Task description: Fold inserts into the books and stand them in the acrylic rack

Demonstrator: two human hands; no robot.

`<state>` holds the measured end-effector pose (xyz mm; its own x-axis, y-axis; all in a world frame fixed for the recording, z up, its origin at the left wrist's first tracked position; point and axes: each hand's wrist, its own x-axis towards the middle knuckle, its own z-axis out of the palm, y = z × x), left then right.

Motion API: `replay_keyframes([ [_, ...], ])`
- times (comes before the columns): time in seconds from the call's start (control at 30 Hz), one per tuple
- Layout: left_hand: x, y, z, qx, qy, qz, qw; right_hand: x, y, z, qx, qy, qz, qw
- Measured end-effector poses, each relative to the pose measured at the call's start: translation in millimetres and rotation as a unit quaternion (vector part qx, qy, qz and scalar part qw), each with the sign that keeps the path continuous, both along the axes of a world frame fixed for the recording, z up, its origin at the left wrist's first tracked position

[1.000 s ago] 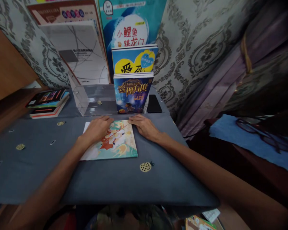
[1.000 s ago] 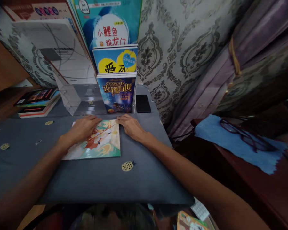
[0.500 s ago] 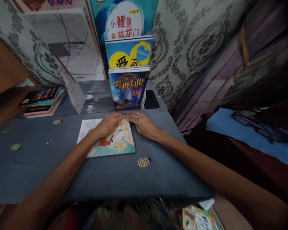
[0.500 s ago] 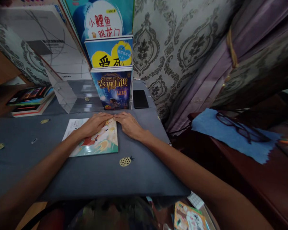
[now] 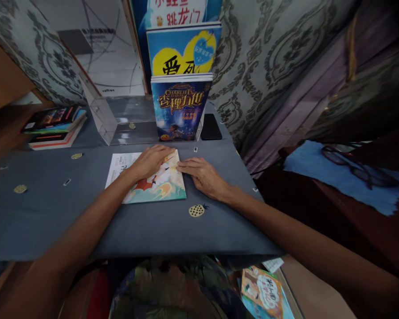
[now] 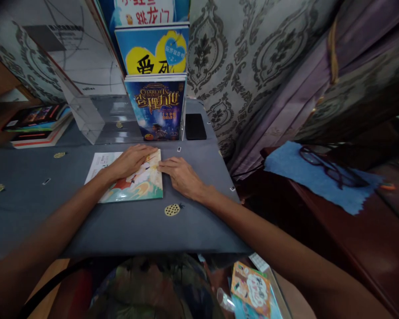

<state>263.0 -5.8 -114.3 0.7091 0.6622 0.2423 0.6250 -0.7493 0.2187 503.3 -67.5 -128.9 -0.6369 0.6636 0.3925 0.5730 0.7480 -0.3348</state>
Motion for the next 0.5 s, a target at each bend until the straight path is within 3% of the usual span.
replay_keyframes([
  [0.3, -1, 0, -0.7, 0.004, 0.001, 0.000, 1.000, 12, -62, 4.5, 0.004, 0.021, 0.055, 0.998],
  [0.5, -2, 1, -1.6, 0.014, -0.015, -0.010, 1.000, 8, -86, 1.0, 0.041, -0.003, 0.043, 0.998],
])
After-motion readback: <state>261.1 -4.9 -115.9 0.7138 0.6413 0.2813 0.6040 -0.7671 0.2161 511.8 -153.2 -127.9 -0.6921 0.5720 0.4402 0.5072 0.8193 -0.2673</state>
